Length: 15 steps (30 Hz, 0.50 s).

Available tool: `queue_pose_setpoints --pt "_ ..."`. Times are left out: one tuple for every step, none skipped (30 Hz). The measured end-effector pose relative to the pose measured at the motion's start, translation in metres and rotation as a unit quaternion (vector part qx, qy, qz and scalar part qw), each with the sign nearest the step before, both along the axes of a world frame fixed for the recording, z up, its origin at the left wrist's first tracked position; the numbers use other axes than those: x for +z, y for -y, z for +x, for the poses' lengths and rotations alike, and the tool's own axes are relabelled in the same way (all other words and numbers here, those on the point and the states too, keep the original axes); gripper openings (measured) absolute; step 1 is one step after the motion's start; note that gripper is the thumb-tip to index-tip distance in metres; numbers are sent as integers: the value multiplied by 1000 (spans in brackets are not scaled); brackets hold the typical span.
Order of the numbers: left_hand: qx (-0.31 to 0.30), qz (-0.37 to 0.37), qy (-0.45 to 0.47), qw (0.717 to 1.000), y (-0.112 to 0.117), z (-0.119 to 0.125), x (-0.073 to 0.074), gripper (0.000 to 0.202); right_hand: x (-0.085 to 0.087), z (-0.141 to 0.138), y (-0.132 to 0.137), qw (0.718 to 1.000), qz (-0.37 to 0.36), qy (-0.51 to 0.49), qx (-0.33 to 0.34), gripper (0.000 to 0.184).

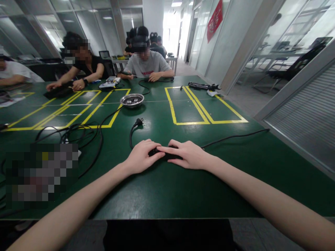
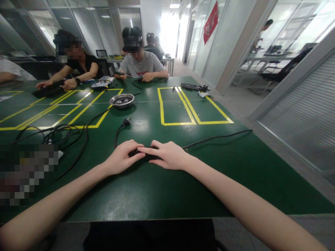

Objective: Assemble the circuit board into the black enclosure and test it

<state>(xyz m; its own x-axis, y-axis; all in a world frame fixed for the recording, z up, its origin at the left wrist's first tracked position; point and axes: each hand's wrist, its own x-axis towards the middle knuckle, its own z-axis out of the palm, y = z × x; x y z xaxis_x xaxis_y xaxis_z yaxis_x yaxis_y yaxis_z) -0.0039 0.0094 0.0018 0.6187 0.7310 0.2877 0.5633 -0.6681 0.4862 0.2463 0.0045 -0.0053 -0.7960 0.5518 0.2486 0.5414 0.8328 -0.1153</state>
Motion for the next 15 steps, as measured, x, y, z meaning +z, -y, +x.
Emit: queue_pose_setpoints --pt "1 12 7 1000 -1 0 0 27 0 1 -1 1000 11 14 -11 58" --pt "5 30 15 999 -2 0 -1 31 -1 3 -2 999 17 21 -29 57" --pt "13 55 26 998 -2 -1 -1 37 -2 6 -5 998 20 19 -53 57" --pt "24 79 36 996 -3 -2 -1 43 -3 10 -9 996 23 7 -82 58" --pt "36 100 43 993 -4 -3 -1 47 -4 16 -15 993 26 -16 -116 58" --pt "46 114 47 991 -5 -5 -2 49 -5 23 -21 987 29 -47 -151 58" --pt "52 121 47 990 -6 -6 -2 49 -4 32 -28 978 35 -86 -189 57" --pt "54 121 45 990 -6 -7 -3 48 -3 42 -35 964 43 -127 -228 56" --pt "50 116 39 991 -6 -8 -4 47 -1 52 -42 949 48 -161 -267 55" --pt "43 108 31 993 -6 -8 -5 45 2 64 -48 930 52 -188 -312 55" --pt "34 99 22 994 -5 -8 -6 42 5 75 -53 907 56 -209 -361 55" --pt "26 90 13 995 -5 -8 -7 39 8 87 -56 882 57 -225 -410 55" --pt "19 82 4 996 -4 -7 -8 37 11 98 -59 855 58 -239 -457 55" --pt "15 74 -3 997 -4 -6 -9 35 14 110 -61 827 61 -250 -500 56" --pt "11 69 -6 998 -3 -5 -10 34 15 123 -63 805 62 -254 -532 57"
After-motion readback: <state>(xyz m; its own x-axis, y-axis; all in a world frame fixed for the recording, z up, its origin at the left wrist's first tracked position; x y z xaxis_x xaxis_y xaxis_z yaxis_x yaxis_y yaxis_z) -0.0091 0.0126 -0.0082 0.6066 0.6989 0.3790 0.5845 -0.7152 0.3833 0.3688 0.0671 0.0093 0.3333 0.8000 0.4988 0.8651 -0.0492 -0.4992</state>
